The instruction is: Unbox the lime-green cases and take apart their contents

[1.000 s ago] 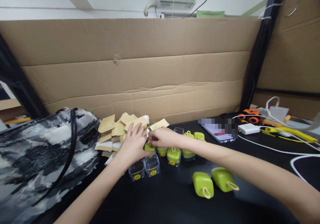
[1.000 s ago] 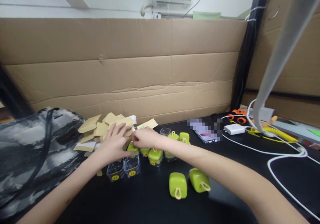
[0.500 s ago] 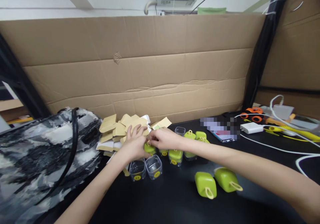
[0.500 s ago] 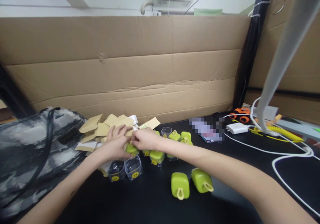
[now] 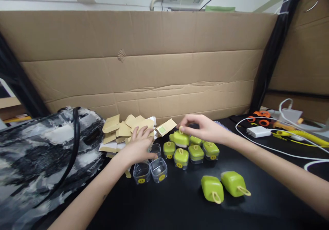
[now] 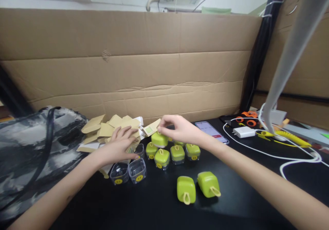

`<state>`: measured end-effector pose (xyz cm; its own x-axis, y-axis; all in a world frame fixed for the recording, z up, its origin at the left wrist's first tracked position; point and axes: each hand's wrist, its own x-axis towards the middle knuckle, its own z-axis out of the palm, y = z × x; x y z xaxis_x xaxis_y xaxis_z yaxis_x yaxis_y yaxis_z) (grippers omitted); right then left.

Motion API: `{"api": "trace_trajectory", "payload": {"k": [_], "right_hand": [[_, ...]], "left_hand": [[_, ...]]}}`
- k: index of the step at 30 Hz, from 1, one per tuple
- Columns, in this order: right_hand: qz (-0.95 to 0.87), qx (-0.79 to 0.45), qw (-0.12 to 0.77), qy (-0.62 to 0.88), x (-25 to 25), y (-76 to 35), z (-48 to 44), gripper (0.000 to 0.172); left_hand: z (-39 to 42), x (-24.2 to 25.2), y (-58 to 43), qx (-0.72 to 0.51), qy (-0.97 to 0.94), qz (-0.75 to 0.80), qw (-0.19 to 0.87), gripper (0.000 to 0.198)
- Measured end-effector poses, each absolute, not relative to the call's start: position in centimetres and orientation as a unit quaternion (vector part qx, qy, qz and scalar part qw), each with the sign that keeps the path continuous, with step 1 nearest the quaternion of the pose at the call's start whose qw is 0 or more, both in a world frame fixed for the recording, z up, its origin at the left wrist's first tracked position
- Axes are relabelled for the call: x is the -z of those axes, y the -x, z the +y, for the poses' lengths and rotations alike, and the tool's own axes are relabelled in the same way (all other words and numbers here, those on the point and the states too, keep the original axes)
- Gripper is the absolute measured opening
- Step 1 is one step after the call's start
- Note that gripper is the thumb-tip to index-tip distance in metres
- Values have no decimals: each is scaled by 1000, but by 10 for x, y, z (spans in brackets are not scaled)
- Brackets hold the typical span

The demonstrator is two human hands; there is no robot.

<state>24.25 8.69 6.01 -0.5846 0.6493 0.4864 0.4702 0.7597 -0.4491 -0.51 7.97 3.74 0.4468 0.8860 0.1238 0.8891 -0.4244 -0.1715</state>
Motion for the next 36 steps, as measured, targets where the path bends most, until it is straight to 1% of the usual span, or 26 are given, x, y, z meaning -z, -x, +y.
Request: {"api": "trace_trajectory", "payload": {"k": [6, 8, 10, 14, 17, 19, 21, 25, 29, 32, 36], "right_hand": [[-910, -118, 224, 327, -45, -286, 51, 14], [-914, -107, 194, 340, -39, -290, 48, 14], [-918, -94, 163, 348, -38, -291, 50, 13], [-928, -65, 103, 351, -50, -290, 56, 10], [-936, -46, 77, 341, -60, -280, 59, 6], [-936, -28, 85, 341, -62, -265, 63, 6], [-930, -2, 108, 353, -59, -244, 72, 10], [-918, 42, 124, 374, -41, -204, 96, 19], [-921, 41, 132, 363, -29, -188, 109, 20], [-914, 35, 173, 364, -26, -191, 108, 19], [-879, 15, 268, 394, -25, -200, 100, 14]], "left_hand": [[69, -44, -15, 24, 856, -500, 131, 29], [69, -46, -24, 32, 859, -493, 138, 27], [73, -46, -31, 34, 863, -486, 134, 31], [82, -44, -39, 31, 872, -477, 106, 46], [86, -41, -42, 33, 873, -477, 91, 45], [87, -39, -42, 39, 872, -480, 86, 42], [87, -37, -41, 45, 870, -484, 83, 42], [89, -32, -38, 59, 862, -496, 87, 50], [91, -27, -35, 67, 851, -512, 96, 53], [93, -24, -35, 61, 848, -517, 101, 53], [95, -23, -34, 49, 849, -515, 105, 56]]}}
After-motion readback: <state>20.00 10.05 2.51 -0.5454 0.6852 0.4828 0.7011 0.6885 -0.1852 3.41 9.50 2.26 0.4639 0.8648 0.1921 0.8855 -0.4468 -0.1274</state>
